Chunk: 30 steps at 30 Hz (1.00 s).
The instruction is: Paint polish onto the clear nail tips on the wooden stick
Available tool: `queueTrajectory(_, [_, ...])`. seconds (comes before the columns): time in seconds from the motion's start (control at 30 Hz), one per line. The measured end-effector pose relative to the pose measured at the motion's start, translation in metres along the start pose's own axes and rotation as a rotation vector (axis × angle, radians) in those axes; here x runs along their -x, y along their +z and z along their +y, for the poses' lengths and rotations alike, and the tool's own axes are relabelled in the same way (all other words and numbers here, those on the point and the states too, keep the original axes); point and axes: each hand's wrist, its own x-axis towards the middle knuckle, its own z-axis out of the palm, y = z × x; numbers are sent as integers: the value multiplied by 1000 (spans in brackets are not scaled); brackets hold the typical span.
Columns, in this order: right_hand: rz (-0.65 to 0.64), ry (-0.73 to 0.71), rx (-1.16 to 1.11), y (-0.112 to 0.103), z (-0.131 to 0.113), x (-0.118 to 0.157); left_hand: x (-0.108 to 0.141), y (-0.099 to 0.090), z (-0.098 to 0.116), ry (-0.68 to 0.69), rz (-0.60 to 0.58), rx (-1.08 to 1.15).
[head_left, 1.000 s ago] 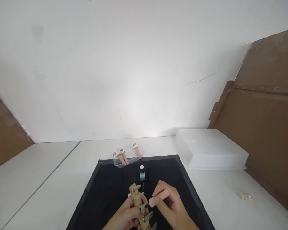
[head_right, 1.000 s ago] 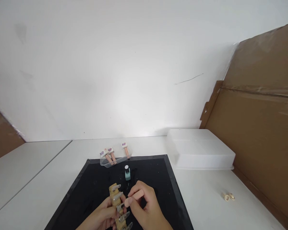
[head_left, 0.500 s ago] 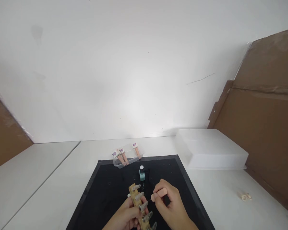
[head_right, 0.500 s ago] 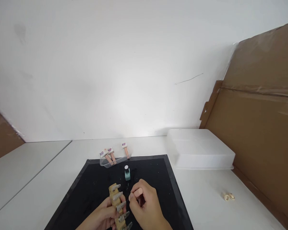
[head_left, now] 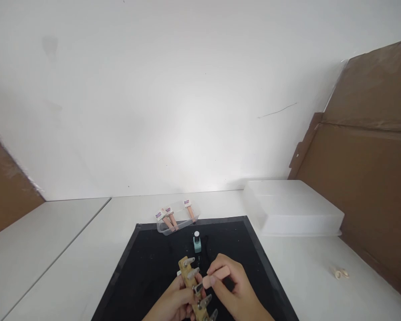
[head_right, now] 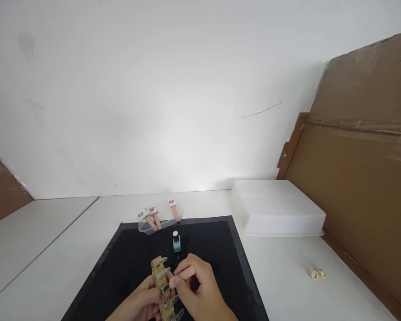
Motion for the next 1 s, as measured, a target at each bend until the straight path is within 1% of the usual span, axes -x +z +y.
queueTrajectory(0.17, [71, 78, 35, 2, 10, -1, 3, 0, 2, -9, -36, 11])
queueTrajectory(0.23, [103, 104, 11, 1, 13, -1, 4, 0, 2, 3, -49, 6])
queueTrajectory(0.33, [136, 99, -61, 0, 13, -2, 5, 0, 1, -1, -25, 3])
queueTrajectory(0.43, [120, 88, -105, -1, 9, -2, 7, 1, 3, -2, -11, 7])
queueTrajectory(0.63, [-2, 61, -67, -1, -1, 0, 6, 5, 7, 0, -10, -15])
queueTrajectory(0.7, [7, 88, -48, -1, 2, 0, 6, 5, 7, -4, -6, -5])
queueTrajectory(0.87, [93, 162, -51, 1, 11, -3, 5, 2, 4, -19, 15, 0])
queueTrajectory(1.0, [117, 143, -121, 1, 14, -3, 8, 3, 5, -16, 18, -17])
